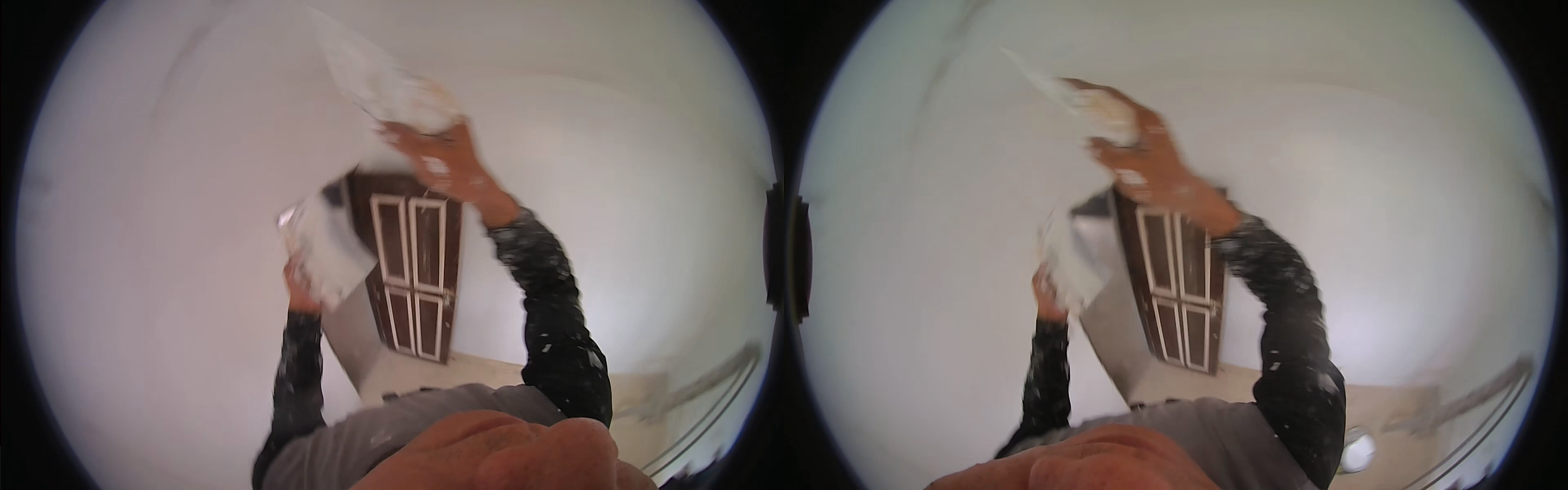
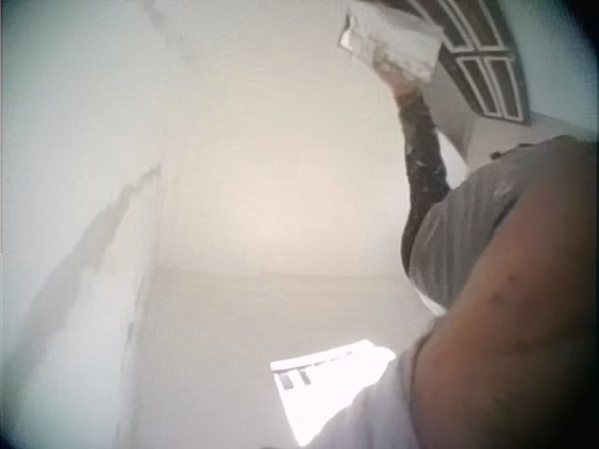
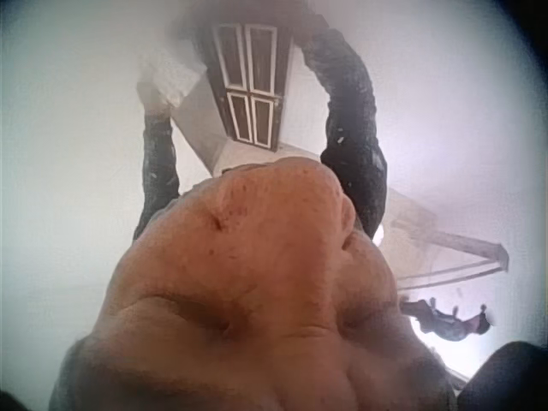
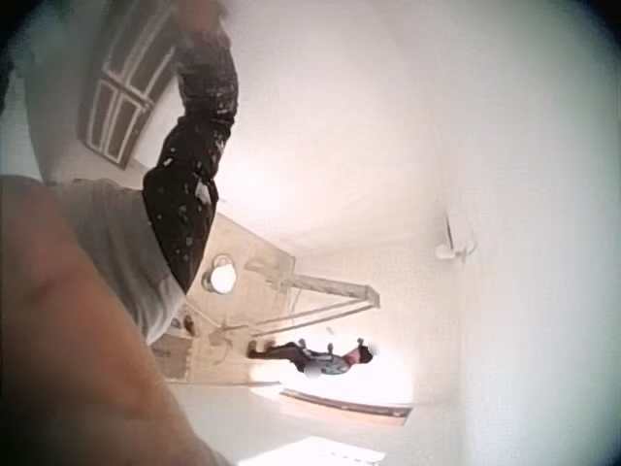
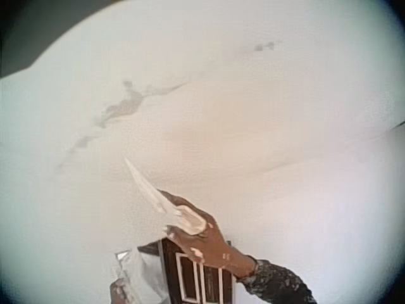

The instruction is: The person applies plaster to the ceiling using a trowel and hawk, smoothing the surface in repeated strokes. The person periodically reloads plaster onto the trowel from the hawk and continues spreading it across the ceiling area.

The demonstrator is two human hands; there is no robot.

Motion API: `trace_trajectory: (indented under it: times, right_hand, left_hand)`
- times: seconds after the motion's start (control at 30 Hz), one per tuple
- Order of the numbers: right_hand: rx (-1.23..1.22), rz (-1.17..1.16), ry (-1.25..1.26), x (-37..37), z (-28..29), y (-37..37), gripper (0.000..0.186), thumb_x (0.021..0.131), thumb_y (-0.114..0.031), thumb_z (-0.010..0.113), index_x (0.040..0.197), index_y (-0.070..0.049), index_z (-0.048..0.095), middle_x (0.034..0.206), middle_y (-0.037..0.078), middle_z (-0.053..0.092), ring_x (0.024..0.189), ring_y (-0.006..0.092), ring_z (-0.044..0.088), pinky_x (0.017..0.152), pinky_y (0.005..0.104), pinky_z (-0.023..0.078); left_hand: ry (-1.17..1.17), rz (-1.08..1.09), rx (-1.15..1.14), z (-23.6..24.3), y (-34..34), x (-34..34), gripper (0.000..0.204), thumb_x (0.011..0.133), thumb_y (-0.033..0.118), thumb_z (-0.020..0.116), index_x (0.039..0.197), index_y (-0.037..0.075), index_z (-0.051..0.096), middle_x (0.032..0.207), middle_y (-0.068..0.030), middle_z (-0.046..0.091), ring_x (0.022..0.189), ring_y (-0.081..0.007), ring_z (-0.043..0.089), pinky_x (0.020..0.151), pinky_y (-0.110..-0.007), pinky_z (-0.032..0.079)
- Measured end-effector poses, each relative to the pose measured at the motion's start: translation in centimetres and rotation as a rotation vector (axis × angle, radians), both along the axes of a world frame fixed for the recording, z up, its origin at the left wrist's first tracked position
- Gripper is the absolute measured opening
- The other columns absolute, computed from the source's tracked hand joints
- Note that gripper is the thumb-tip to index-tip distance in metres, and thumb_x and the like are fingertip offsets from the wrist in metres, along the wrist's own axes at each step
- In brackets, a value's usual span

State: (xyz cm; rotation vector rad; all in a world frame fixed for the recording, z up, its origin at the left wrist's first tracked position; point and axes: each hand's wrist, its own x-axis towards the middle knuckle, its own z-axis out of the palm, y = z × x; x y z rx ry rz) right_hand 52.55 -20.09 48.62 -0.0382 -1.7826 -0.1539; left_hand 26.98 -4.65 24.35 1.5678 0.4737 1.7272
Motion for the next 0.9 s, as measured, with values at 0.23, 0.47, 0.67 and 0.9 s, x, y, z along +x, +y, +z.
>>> trace_trajectory:
  times: [0.23,0.47,0.67,0.9]
  right_hand:
    - [0.203,-0.164,-0.688,0.5,-8.0,2.3,0.034,0.077,-0.022,0.072,0.11,-0.024,0.063,0.127,0.005,0.059,0.119,0.0275,0.055,0.108,0.0535,0.034]
    - [0.167,-0.496,-0.847,1.2,-11.1,6.6,0.057,0.071,-0.021,0.076,0.124,-0.031,0.058,0.135,-0.001,0.052,0.128,0.024,0.045,0.111,0.048,0.035]
    - [-0.504,-0.638,-0.541,9.2,-13.8,11.1,0.044,0.081,0.0,0.064,0.124,-0.005,0.056,0.117,0.014,0.062,0.112,0.0321,0.057,0.097,0.0424,0.045]
    - [-1.462,0.959,0.61,4.8,-18.1,4.8,0.04,0.091,-0.017,0.052,0.125,0.003,0.048,0.118,0.017,0.061,0.111,0.0292,0.059,0.099,0.0417,0.046]
  left_hand:
    - [-0.452,-0.724,-0.273,2.4,-2.1,3.1,0.058,0.079,0.017,0.063,0.13,0.0,0.04,0.125,-0.0153,0.051,0.117,-0.0277,0.052,0.099,-0.043,0.045]
    - [-0.633,-1.065,-0.511,4.5,-2.9,2.2,0.047,0.082,0.023,0.049,0.122,-0.001,0.052,0.114,-0.0171,0.062,0.103,-0.0281,0.063,0.095,-0.042,0.049]
    - [-0.514,-0.58,-0.259,3.2,-2.4,2.2,0.035,0.084,0.018,0.055,0.115,0.003,0.059,0.105,-0.0138,0.065,0.1,-0.0254,0.064,0.09,-0.04,0.051]
    - [0.461,0.62,0.744,4.0,-4.4,3.1,0.038,0.078,0.003,0.063,0.115,0.007,0.061,0.113,-0.012,0.064,0.111,-0.0254,0.058,0.097,-0.036,0.044]
